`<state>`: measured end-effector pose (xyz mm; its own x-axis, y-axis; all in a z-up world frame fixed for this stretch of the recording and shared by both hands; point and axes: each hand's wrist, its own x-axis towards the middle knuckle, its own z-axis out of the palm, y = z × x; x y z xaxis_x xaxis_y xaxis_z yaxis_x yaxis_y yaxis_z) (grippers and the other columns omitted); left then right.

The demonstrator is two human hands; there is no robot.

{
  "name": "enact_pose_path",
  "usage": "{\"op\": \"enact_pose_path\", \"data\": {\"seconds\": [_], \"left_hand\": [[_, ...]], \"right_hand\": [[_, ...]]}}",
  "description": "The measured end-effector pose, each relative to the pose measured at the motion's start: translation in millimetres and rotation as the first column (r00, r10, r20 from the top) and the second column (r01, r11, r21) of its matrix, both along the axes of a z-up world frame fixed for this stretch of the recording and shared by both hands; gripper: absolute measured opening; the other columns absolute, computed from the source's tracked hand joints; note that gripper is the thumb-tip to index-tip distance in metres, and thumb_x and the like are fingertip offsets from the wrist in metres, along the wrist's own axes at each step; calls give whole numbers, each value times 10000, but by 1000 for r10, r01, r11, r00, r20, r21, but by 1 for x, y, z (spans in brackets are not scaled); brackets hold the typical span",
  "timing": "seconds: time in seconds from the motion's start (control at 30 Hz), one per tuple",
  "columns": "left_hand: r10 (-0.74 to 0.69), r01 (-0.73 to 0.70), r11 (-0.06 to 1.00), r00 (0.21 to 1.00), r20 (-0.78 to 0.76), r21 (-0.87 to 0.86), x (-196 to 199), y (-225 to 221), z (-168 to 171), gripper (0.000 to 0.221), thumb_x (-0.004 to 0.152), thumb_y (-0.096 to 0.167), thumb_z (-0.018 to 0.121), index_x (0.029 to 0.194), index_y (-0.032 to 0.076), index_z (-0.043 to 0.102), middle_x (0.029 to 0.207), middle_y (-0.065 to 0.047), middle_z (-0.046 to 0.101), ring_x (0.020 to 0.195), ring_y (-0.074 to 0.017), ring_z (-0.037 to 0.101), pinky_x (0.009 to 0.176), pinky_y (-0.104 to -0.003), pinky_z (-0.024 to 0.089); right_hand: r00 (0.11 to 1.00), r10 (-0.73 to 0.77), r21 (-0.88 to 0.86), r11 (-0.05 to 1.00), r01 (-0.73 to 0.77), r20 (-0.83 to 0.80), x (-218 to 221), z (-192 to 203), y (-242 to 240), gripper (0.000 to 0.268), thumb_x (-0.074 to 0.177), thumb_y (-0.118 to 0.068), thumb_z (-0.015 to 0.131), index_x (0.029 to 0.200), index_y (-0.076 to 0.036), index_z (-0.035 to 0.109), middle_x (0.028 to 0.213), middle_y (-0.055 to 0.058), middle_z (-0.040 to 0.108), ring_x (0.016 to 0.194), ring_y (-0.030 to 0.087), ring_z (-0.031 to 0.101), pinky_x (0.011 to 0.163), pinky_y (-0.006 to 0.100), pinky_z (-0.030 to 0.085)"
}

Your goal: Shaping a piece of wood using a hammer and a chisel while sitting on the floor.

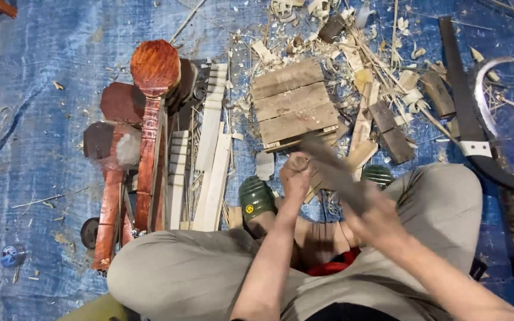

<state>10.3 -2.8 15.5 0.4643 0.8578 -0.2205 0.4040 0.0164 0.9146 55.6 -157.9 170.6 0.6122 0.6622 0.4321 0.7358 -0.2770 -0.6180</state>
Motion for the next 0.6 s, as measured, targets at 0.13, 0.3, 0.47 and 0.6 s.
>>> {"op": "enact_pose_path", "data": {"seconds": [0.13,0.3,0.47,0.6], "left_hand": [[-179,180,982,984,15,-60,-8,12,-32,448,966,308,642,1193,-70,717,1213,-235,708,1280,-414,601,1095,-494,472],[-13,0,998,980,-200,-65,-12,14,-42,322,778,157,858,1045,9,753,1061,-280,733,1112,-452,676,976,-611,534],[166,-159,965,986,15,-207,-25,53,-66,250,785,282,903,965,200,750,969,-45,736,953,-211,674,887,-437,550],[285,-237,947,931,227,-216,-28,53,-20,217,790,178,886,888,159,693,843,-49,661,695,-127,576,620,-298,511]], "right_hand": [[868,-266,-759,627,-175,-420,23,-62,-5,366,838,-341,667,1143,-179,545,871,201,769,885,400,772,730,499,577],[242,-292,-317,946,-71,-925,10,-34,-4,192,794,11,714,930,-7,579,434,164,470,310,240,502,273,350,416],[87,-379,-379,925,15,-921,22,-90,-34,185,812,1,704,948,7,580,536,159,499,366,239,508,277,394,432],[48,-450,-448,893,45,-892,24,-145,-57,147,769,48,639,883,52,547,562,135,507,392,231,522,300,400,461]]}}
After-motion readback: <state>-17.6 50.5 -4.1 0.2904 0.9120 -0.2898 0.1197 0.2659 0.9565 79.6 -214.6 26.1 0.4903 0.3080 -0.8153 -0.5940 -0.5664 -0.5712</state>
